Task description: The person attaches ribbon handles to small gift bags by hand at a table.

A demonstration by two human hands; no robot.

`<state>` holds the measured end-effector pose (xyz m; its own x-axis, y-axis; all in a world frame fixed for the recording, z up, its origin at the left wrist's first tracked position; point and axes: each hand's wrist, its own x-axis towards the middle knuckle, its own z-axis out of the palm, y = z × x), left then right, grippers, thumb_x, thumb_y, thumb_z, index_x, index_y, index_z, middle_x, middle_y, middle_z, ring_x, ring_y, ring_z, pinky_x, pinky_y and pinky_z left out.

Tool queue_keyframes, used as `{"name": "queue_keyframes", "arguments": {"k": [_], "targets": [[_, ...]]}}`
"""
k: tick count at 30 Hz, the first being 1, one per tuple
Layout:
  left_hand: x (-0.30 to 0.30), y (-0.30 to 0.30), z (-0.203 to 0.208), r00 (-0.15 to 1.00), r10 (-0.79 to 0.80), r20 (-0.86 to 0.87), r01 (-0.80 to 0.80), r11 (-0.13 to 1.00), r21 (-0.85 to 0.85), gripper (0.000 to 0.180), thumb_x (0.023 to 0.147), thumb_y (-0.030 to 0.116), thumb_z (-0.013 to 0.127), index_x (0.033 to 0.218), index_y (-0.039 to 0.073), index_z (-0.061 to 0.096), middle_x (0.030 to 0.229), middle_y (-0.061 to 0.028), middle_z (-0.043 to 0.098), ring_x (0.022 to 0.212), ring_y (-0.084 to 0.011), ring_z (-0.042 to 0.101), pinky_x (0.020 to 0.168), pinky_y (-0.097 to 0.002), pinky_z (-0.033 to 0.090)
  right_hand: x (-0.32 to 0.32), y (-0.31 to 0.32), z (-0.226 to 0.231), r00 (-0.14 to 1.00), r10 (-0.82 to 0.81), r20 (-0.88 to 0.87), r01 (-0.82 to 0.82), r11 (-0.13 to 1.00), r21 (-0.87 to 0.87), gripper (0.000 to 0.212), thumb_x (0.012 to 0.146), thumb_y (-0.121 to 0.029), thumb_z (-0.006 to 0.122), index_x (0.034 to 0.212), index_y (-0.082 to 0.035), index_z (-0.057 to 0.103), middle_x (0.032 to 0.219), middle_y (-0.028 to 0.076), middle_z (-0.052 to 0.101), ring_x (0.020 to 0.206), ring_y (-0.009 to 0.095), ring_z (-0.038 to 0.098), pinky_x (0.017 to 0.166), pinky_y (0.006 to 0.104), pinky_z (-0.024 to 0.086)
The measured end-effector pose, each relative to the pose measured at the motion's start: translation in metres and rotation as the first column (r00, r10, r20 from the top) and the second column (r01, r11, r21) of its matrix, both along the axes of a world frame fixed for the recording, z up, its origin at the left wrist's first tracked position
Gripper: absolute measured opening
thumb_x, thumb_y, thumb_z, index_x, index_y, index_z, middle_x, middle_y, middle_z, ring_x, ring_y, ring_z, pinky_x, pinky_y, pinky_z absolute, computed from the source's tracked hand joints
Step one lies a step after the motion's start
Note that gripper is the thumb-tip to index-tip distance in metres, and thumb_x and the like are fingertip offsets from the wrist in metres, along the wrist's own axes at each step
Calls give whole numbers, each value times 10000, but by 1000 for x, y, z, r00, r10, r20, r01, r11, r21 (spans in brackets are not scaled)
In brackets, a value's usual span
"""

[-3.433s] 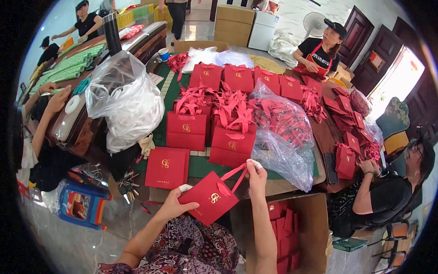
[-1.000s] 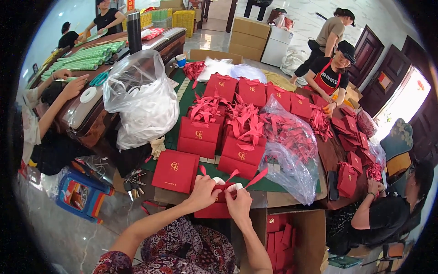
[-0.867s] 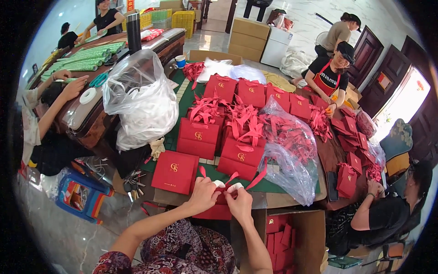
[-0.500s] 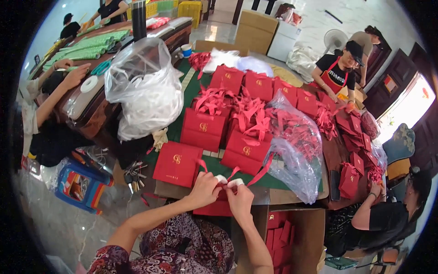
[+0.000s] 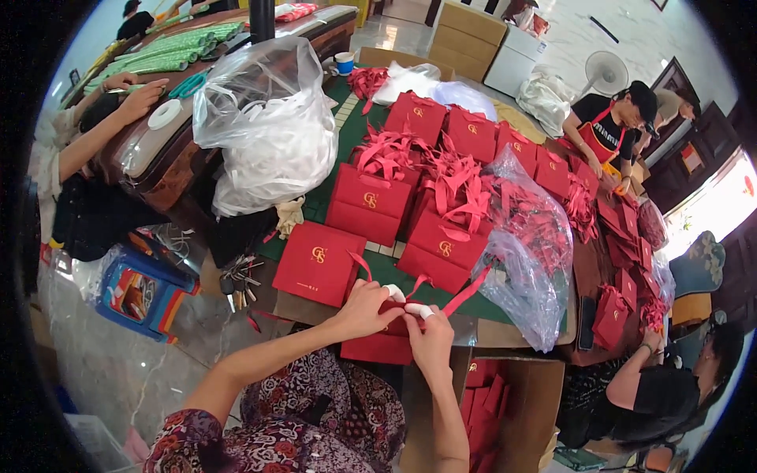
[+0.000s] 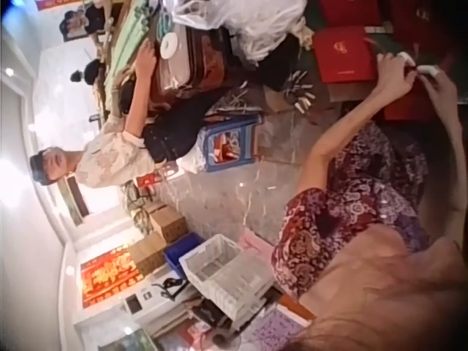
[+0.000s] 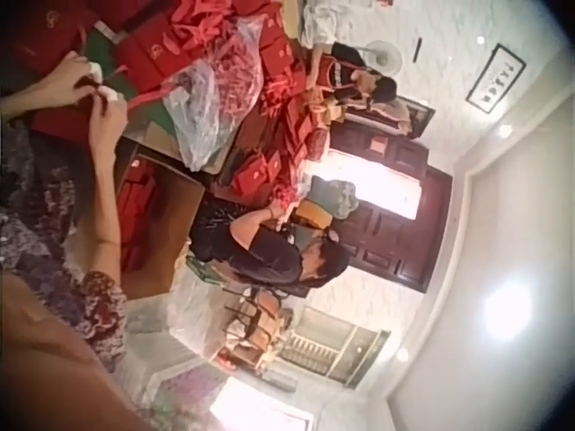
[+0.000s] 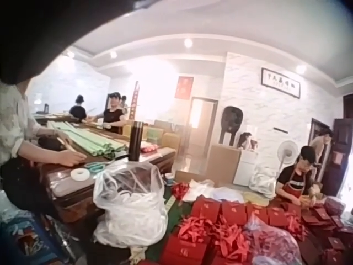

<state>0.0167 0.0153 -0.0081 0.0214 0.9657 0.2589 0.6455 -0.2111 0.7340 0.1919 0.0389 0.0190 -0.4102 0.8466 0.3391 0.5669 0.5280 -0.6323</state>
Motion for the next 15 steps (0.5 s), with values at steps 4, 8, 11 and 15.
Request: {"name": "queue_keyframes", "arguments": {"k": [4, 8, 11, 15], "targets": [[6, -4, 4, 1000, 4, -5, -4, 1000, 0, 297, 783, 333, 749, 949, 104, 659, 832, -57, 688, 863, -252, 625, 798, -401, 391, 4, 12, 17, 984, -10, -177, 8, 1000, -13, 105, 878, -36, 658, 974, -20, 699, 804, 111, 636, 706, 184, 608, 654, 301, 473], [17, -8, 2, 987, 26, -158, 0, 986, 165, 243, 740, 277, 761, 880, 106, 661, 778, -51, 647, 818, -242, 577, 779, -394, 395, 13, 31, 12, 985, 141, 96, -118, 971, -209, 151, 894, -165, 657, 961, -41, 711, 866, 155, 646, 775, 267, 638, 684, 361, 483], [22, -13, -2, 966, 75, -246, 23, 926, 376, 179, 717, 214, 754, 809, 97, 655, 753, -41, 616, 785, -224, 533, 750, -373, 393, 13, 43, 26, 965, 243, 99, -191, 910, -367, 149, 887, -154, 661, 974, -45, 711, 839, 142, 634, 751, 253, 636, 675, 346, 483], [18, -13, 1, 924, 96, -369, 85, 891, 446, 123, 783, 201, 681, 810, 91, 634, 740, -27, 579, 784, -219, 530, 746, -376, 395, 16, 54, 35, 930, 368, -5, -336, 844, -418, 130, 860, -84, 682, 980, -40, 707, 846, 70, 625, 749, 153, 618, 675, 297, 479]]}}
